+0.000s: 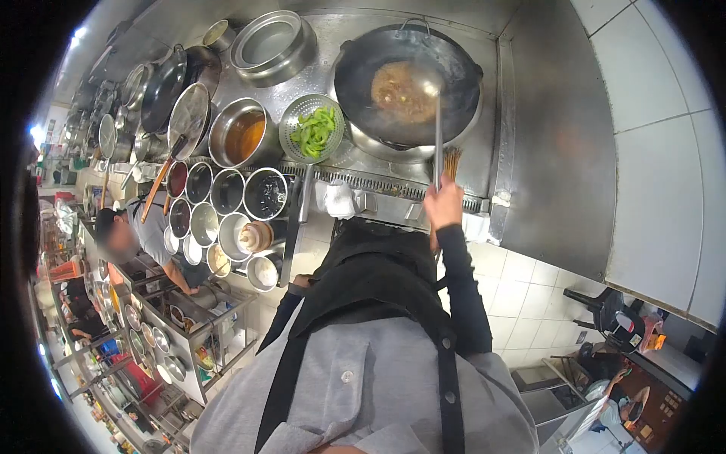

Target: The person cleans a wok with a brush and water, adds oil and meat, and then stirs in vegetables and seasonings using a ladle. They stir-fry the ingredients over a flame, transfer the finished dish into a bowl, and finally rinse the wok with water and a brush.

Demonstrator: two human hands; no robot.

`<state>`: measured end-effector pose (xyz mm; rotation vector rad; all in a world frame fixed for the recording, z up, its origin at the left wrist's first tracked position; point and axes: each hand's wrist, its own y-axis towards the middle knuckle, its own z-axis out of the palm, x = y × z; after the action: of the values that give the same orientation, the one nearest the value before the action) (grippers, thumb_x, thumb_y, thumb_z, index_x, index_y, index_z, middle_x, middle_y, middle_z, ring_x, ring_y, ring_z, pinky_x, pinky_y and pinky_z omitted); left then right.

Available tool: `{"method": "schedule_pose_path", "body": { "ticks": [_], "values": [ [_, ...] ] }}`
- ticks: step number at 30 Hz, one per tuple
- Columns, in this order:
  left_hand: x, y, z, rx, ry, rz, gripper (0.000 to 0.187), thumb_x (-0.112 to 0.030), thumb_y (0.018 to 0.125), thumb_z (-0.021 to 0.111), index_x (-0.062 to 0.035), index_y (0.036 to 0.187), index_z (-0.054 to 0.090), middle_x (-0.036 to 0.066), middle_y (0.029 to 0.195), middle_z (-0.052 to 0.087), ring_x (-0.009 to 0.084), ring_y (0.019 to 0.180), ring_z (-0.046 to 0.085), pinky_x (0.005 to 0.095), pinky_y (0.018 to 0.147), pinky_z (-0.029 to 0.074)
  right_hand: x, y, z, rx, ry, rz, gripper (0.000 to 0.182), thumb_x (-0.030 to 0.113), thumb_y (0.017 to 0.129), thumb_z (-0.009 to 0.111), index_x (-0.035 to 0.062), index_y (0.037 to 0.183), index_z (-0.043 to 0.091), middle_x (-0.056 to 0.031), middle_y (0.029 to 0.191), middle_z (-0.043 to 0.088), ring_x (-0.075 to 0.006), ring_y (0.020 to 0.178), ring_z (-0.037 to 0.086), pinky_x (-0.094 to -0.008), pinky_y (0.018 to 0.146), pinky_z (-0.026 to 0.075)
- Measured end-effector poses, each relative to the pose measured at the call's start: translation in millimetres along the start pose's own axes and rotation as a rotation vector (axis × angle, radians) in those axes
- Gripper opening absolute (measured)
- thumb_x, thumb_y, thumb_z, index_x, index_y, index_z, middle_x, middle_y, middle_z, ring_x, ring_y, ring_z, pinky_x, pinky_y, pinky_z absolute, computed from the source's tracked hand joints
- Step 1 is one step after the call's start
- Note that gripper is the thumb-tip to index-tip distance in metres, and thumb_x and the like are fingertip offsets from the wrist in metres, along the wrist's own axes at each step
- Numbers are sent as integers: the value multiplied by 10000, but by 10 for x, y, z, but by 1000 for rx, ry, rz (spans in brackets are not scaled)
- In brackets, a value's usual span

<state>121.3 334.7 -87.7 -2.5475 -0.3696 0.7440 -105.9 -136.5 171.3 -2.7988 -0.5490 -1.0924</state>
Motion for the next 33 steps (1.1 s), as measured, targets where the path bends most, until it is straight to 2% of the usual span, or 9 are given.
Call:
{"method": "schedule_pose_path", "body": {
  "ticks": [9,13,18,22,25,27,29,31,33],
  "values": [
    [-38,192,-209,-19,-75,19,366,7,658,719,-39,1018,676,66,952,725,168,844,721,296,722,585,-150,843,-74,440,305,190,197,100,809,619,-60,917,657,-189,611,630,-245,523,676,-375,503,531],
    [-20,70,33,20,-297,-150,358,-33,733,691,-55,1091,695,53,958,728,143,809,709,273,703,580,-366,202,-276,-39,-47,-401,353,-47,800,525,-25,1137,626,-284,1118,647,-432,1004,637,-497,882,509],
    [-97,-345,498,-200,-155,-61,306,-197,841,702,-54,1111,724,51,937,743,159,800,702,344,710,588,-626,-196,-950,295,-525,-8,543,8,876,536,-41,1401,406,-316,1209,590,-461,958,650,-523,802,538],
    [-260,-688,881,-137,-1167,-777,360,-201,895,612,90,1098,677,171,951,725,249,834,702,358,761,575,-468,-130,-827,74,-131,-131,477,11,860,608,-60,1325,530,-293,994,673,-421,956,681,-437,817,544],
    [-368,-1007,933,-421,-1690,-853,357,-123,935,499,119,1161,632,222,957,708,271,862,699,352,777,575,159,273,-794,382,578,248,287,50,926,617,-33,1196,570,-74,714,618,-158,477,585,-313,428,462],
    [-534,-1147,636,-443,-1716,-940,338,-14,912,447,111,1166,632,209,958,703,253,791,671,351,686,560,631,487,-580,385,614,169,223,58,941,610,-20,1147,573,-26,679,563,-104,411,497,-280,362,384],
    [-575,-1378,573,-352,-763,-678,309,-27,888,508,50,1137,674,185,923,707,247,768,680,350,658,564,1053,705,-343,388,588,81,204,48,931,617,-17,1120,576,-9,629,533,-98,391,490,-280,341,382],
    [-403,-1452,658,-799,-1573,-1402,242,-103,860,615,-4,1061,705,151,830,677,247,678,676,379,543,530,1391,969,-103,409,418,-101,176,48,900,630,-21,1060,599,-43,540,528,-149,389,550,-318,347,416],
    [43,-1779,896,-1077,-1617,-1591,287,-125,838,659,-1,1097,654,144,896,672,315,804,684,462,682,558,1758,1253,303,506,465,-100,100,60,900,597,-18,962,585,-67,529,543,-187,391,574,-337,358,430]
  ]
}}
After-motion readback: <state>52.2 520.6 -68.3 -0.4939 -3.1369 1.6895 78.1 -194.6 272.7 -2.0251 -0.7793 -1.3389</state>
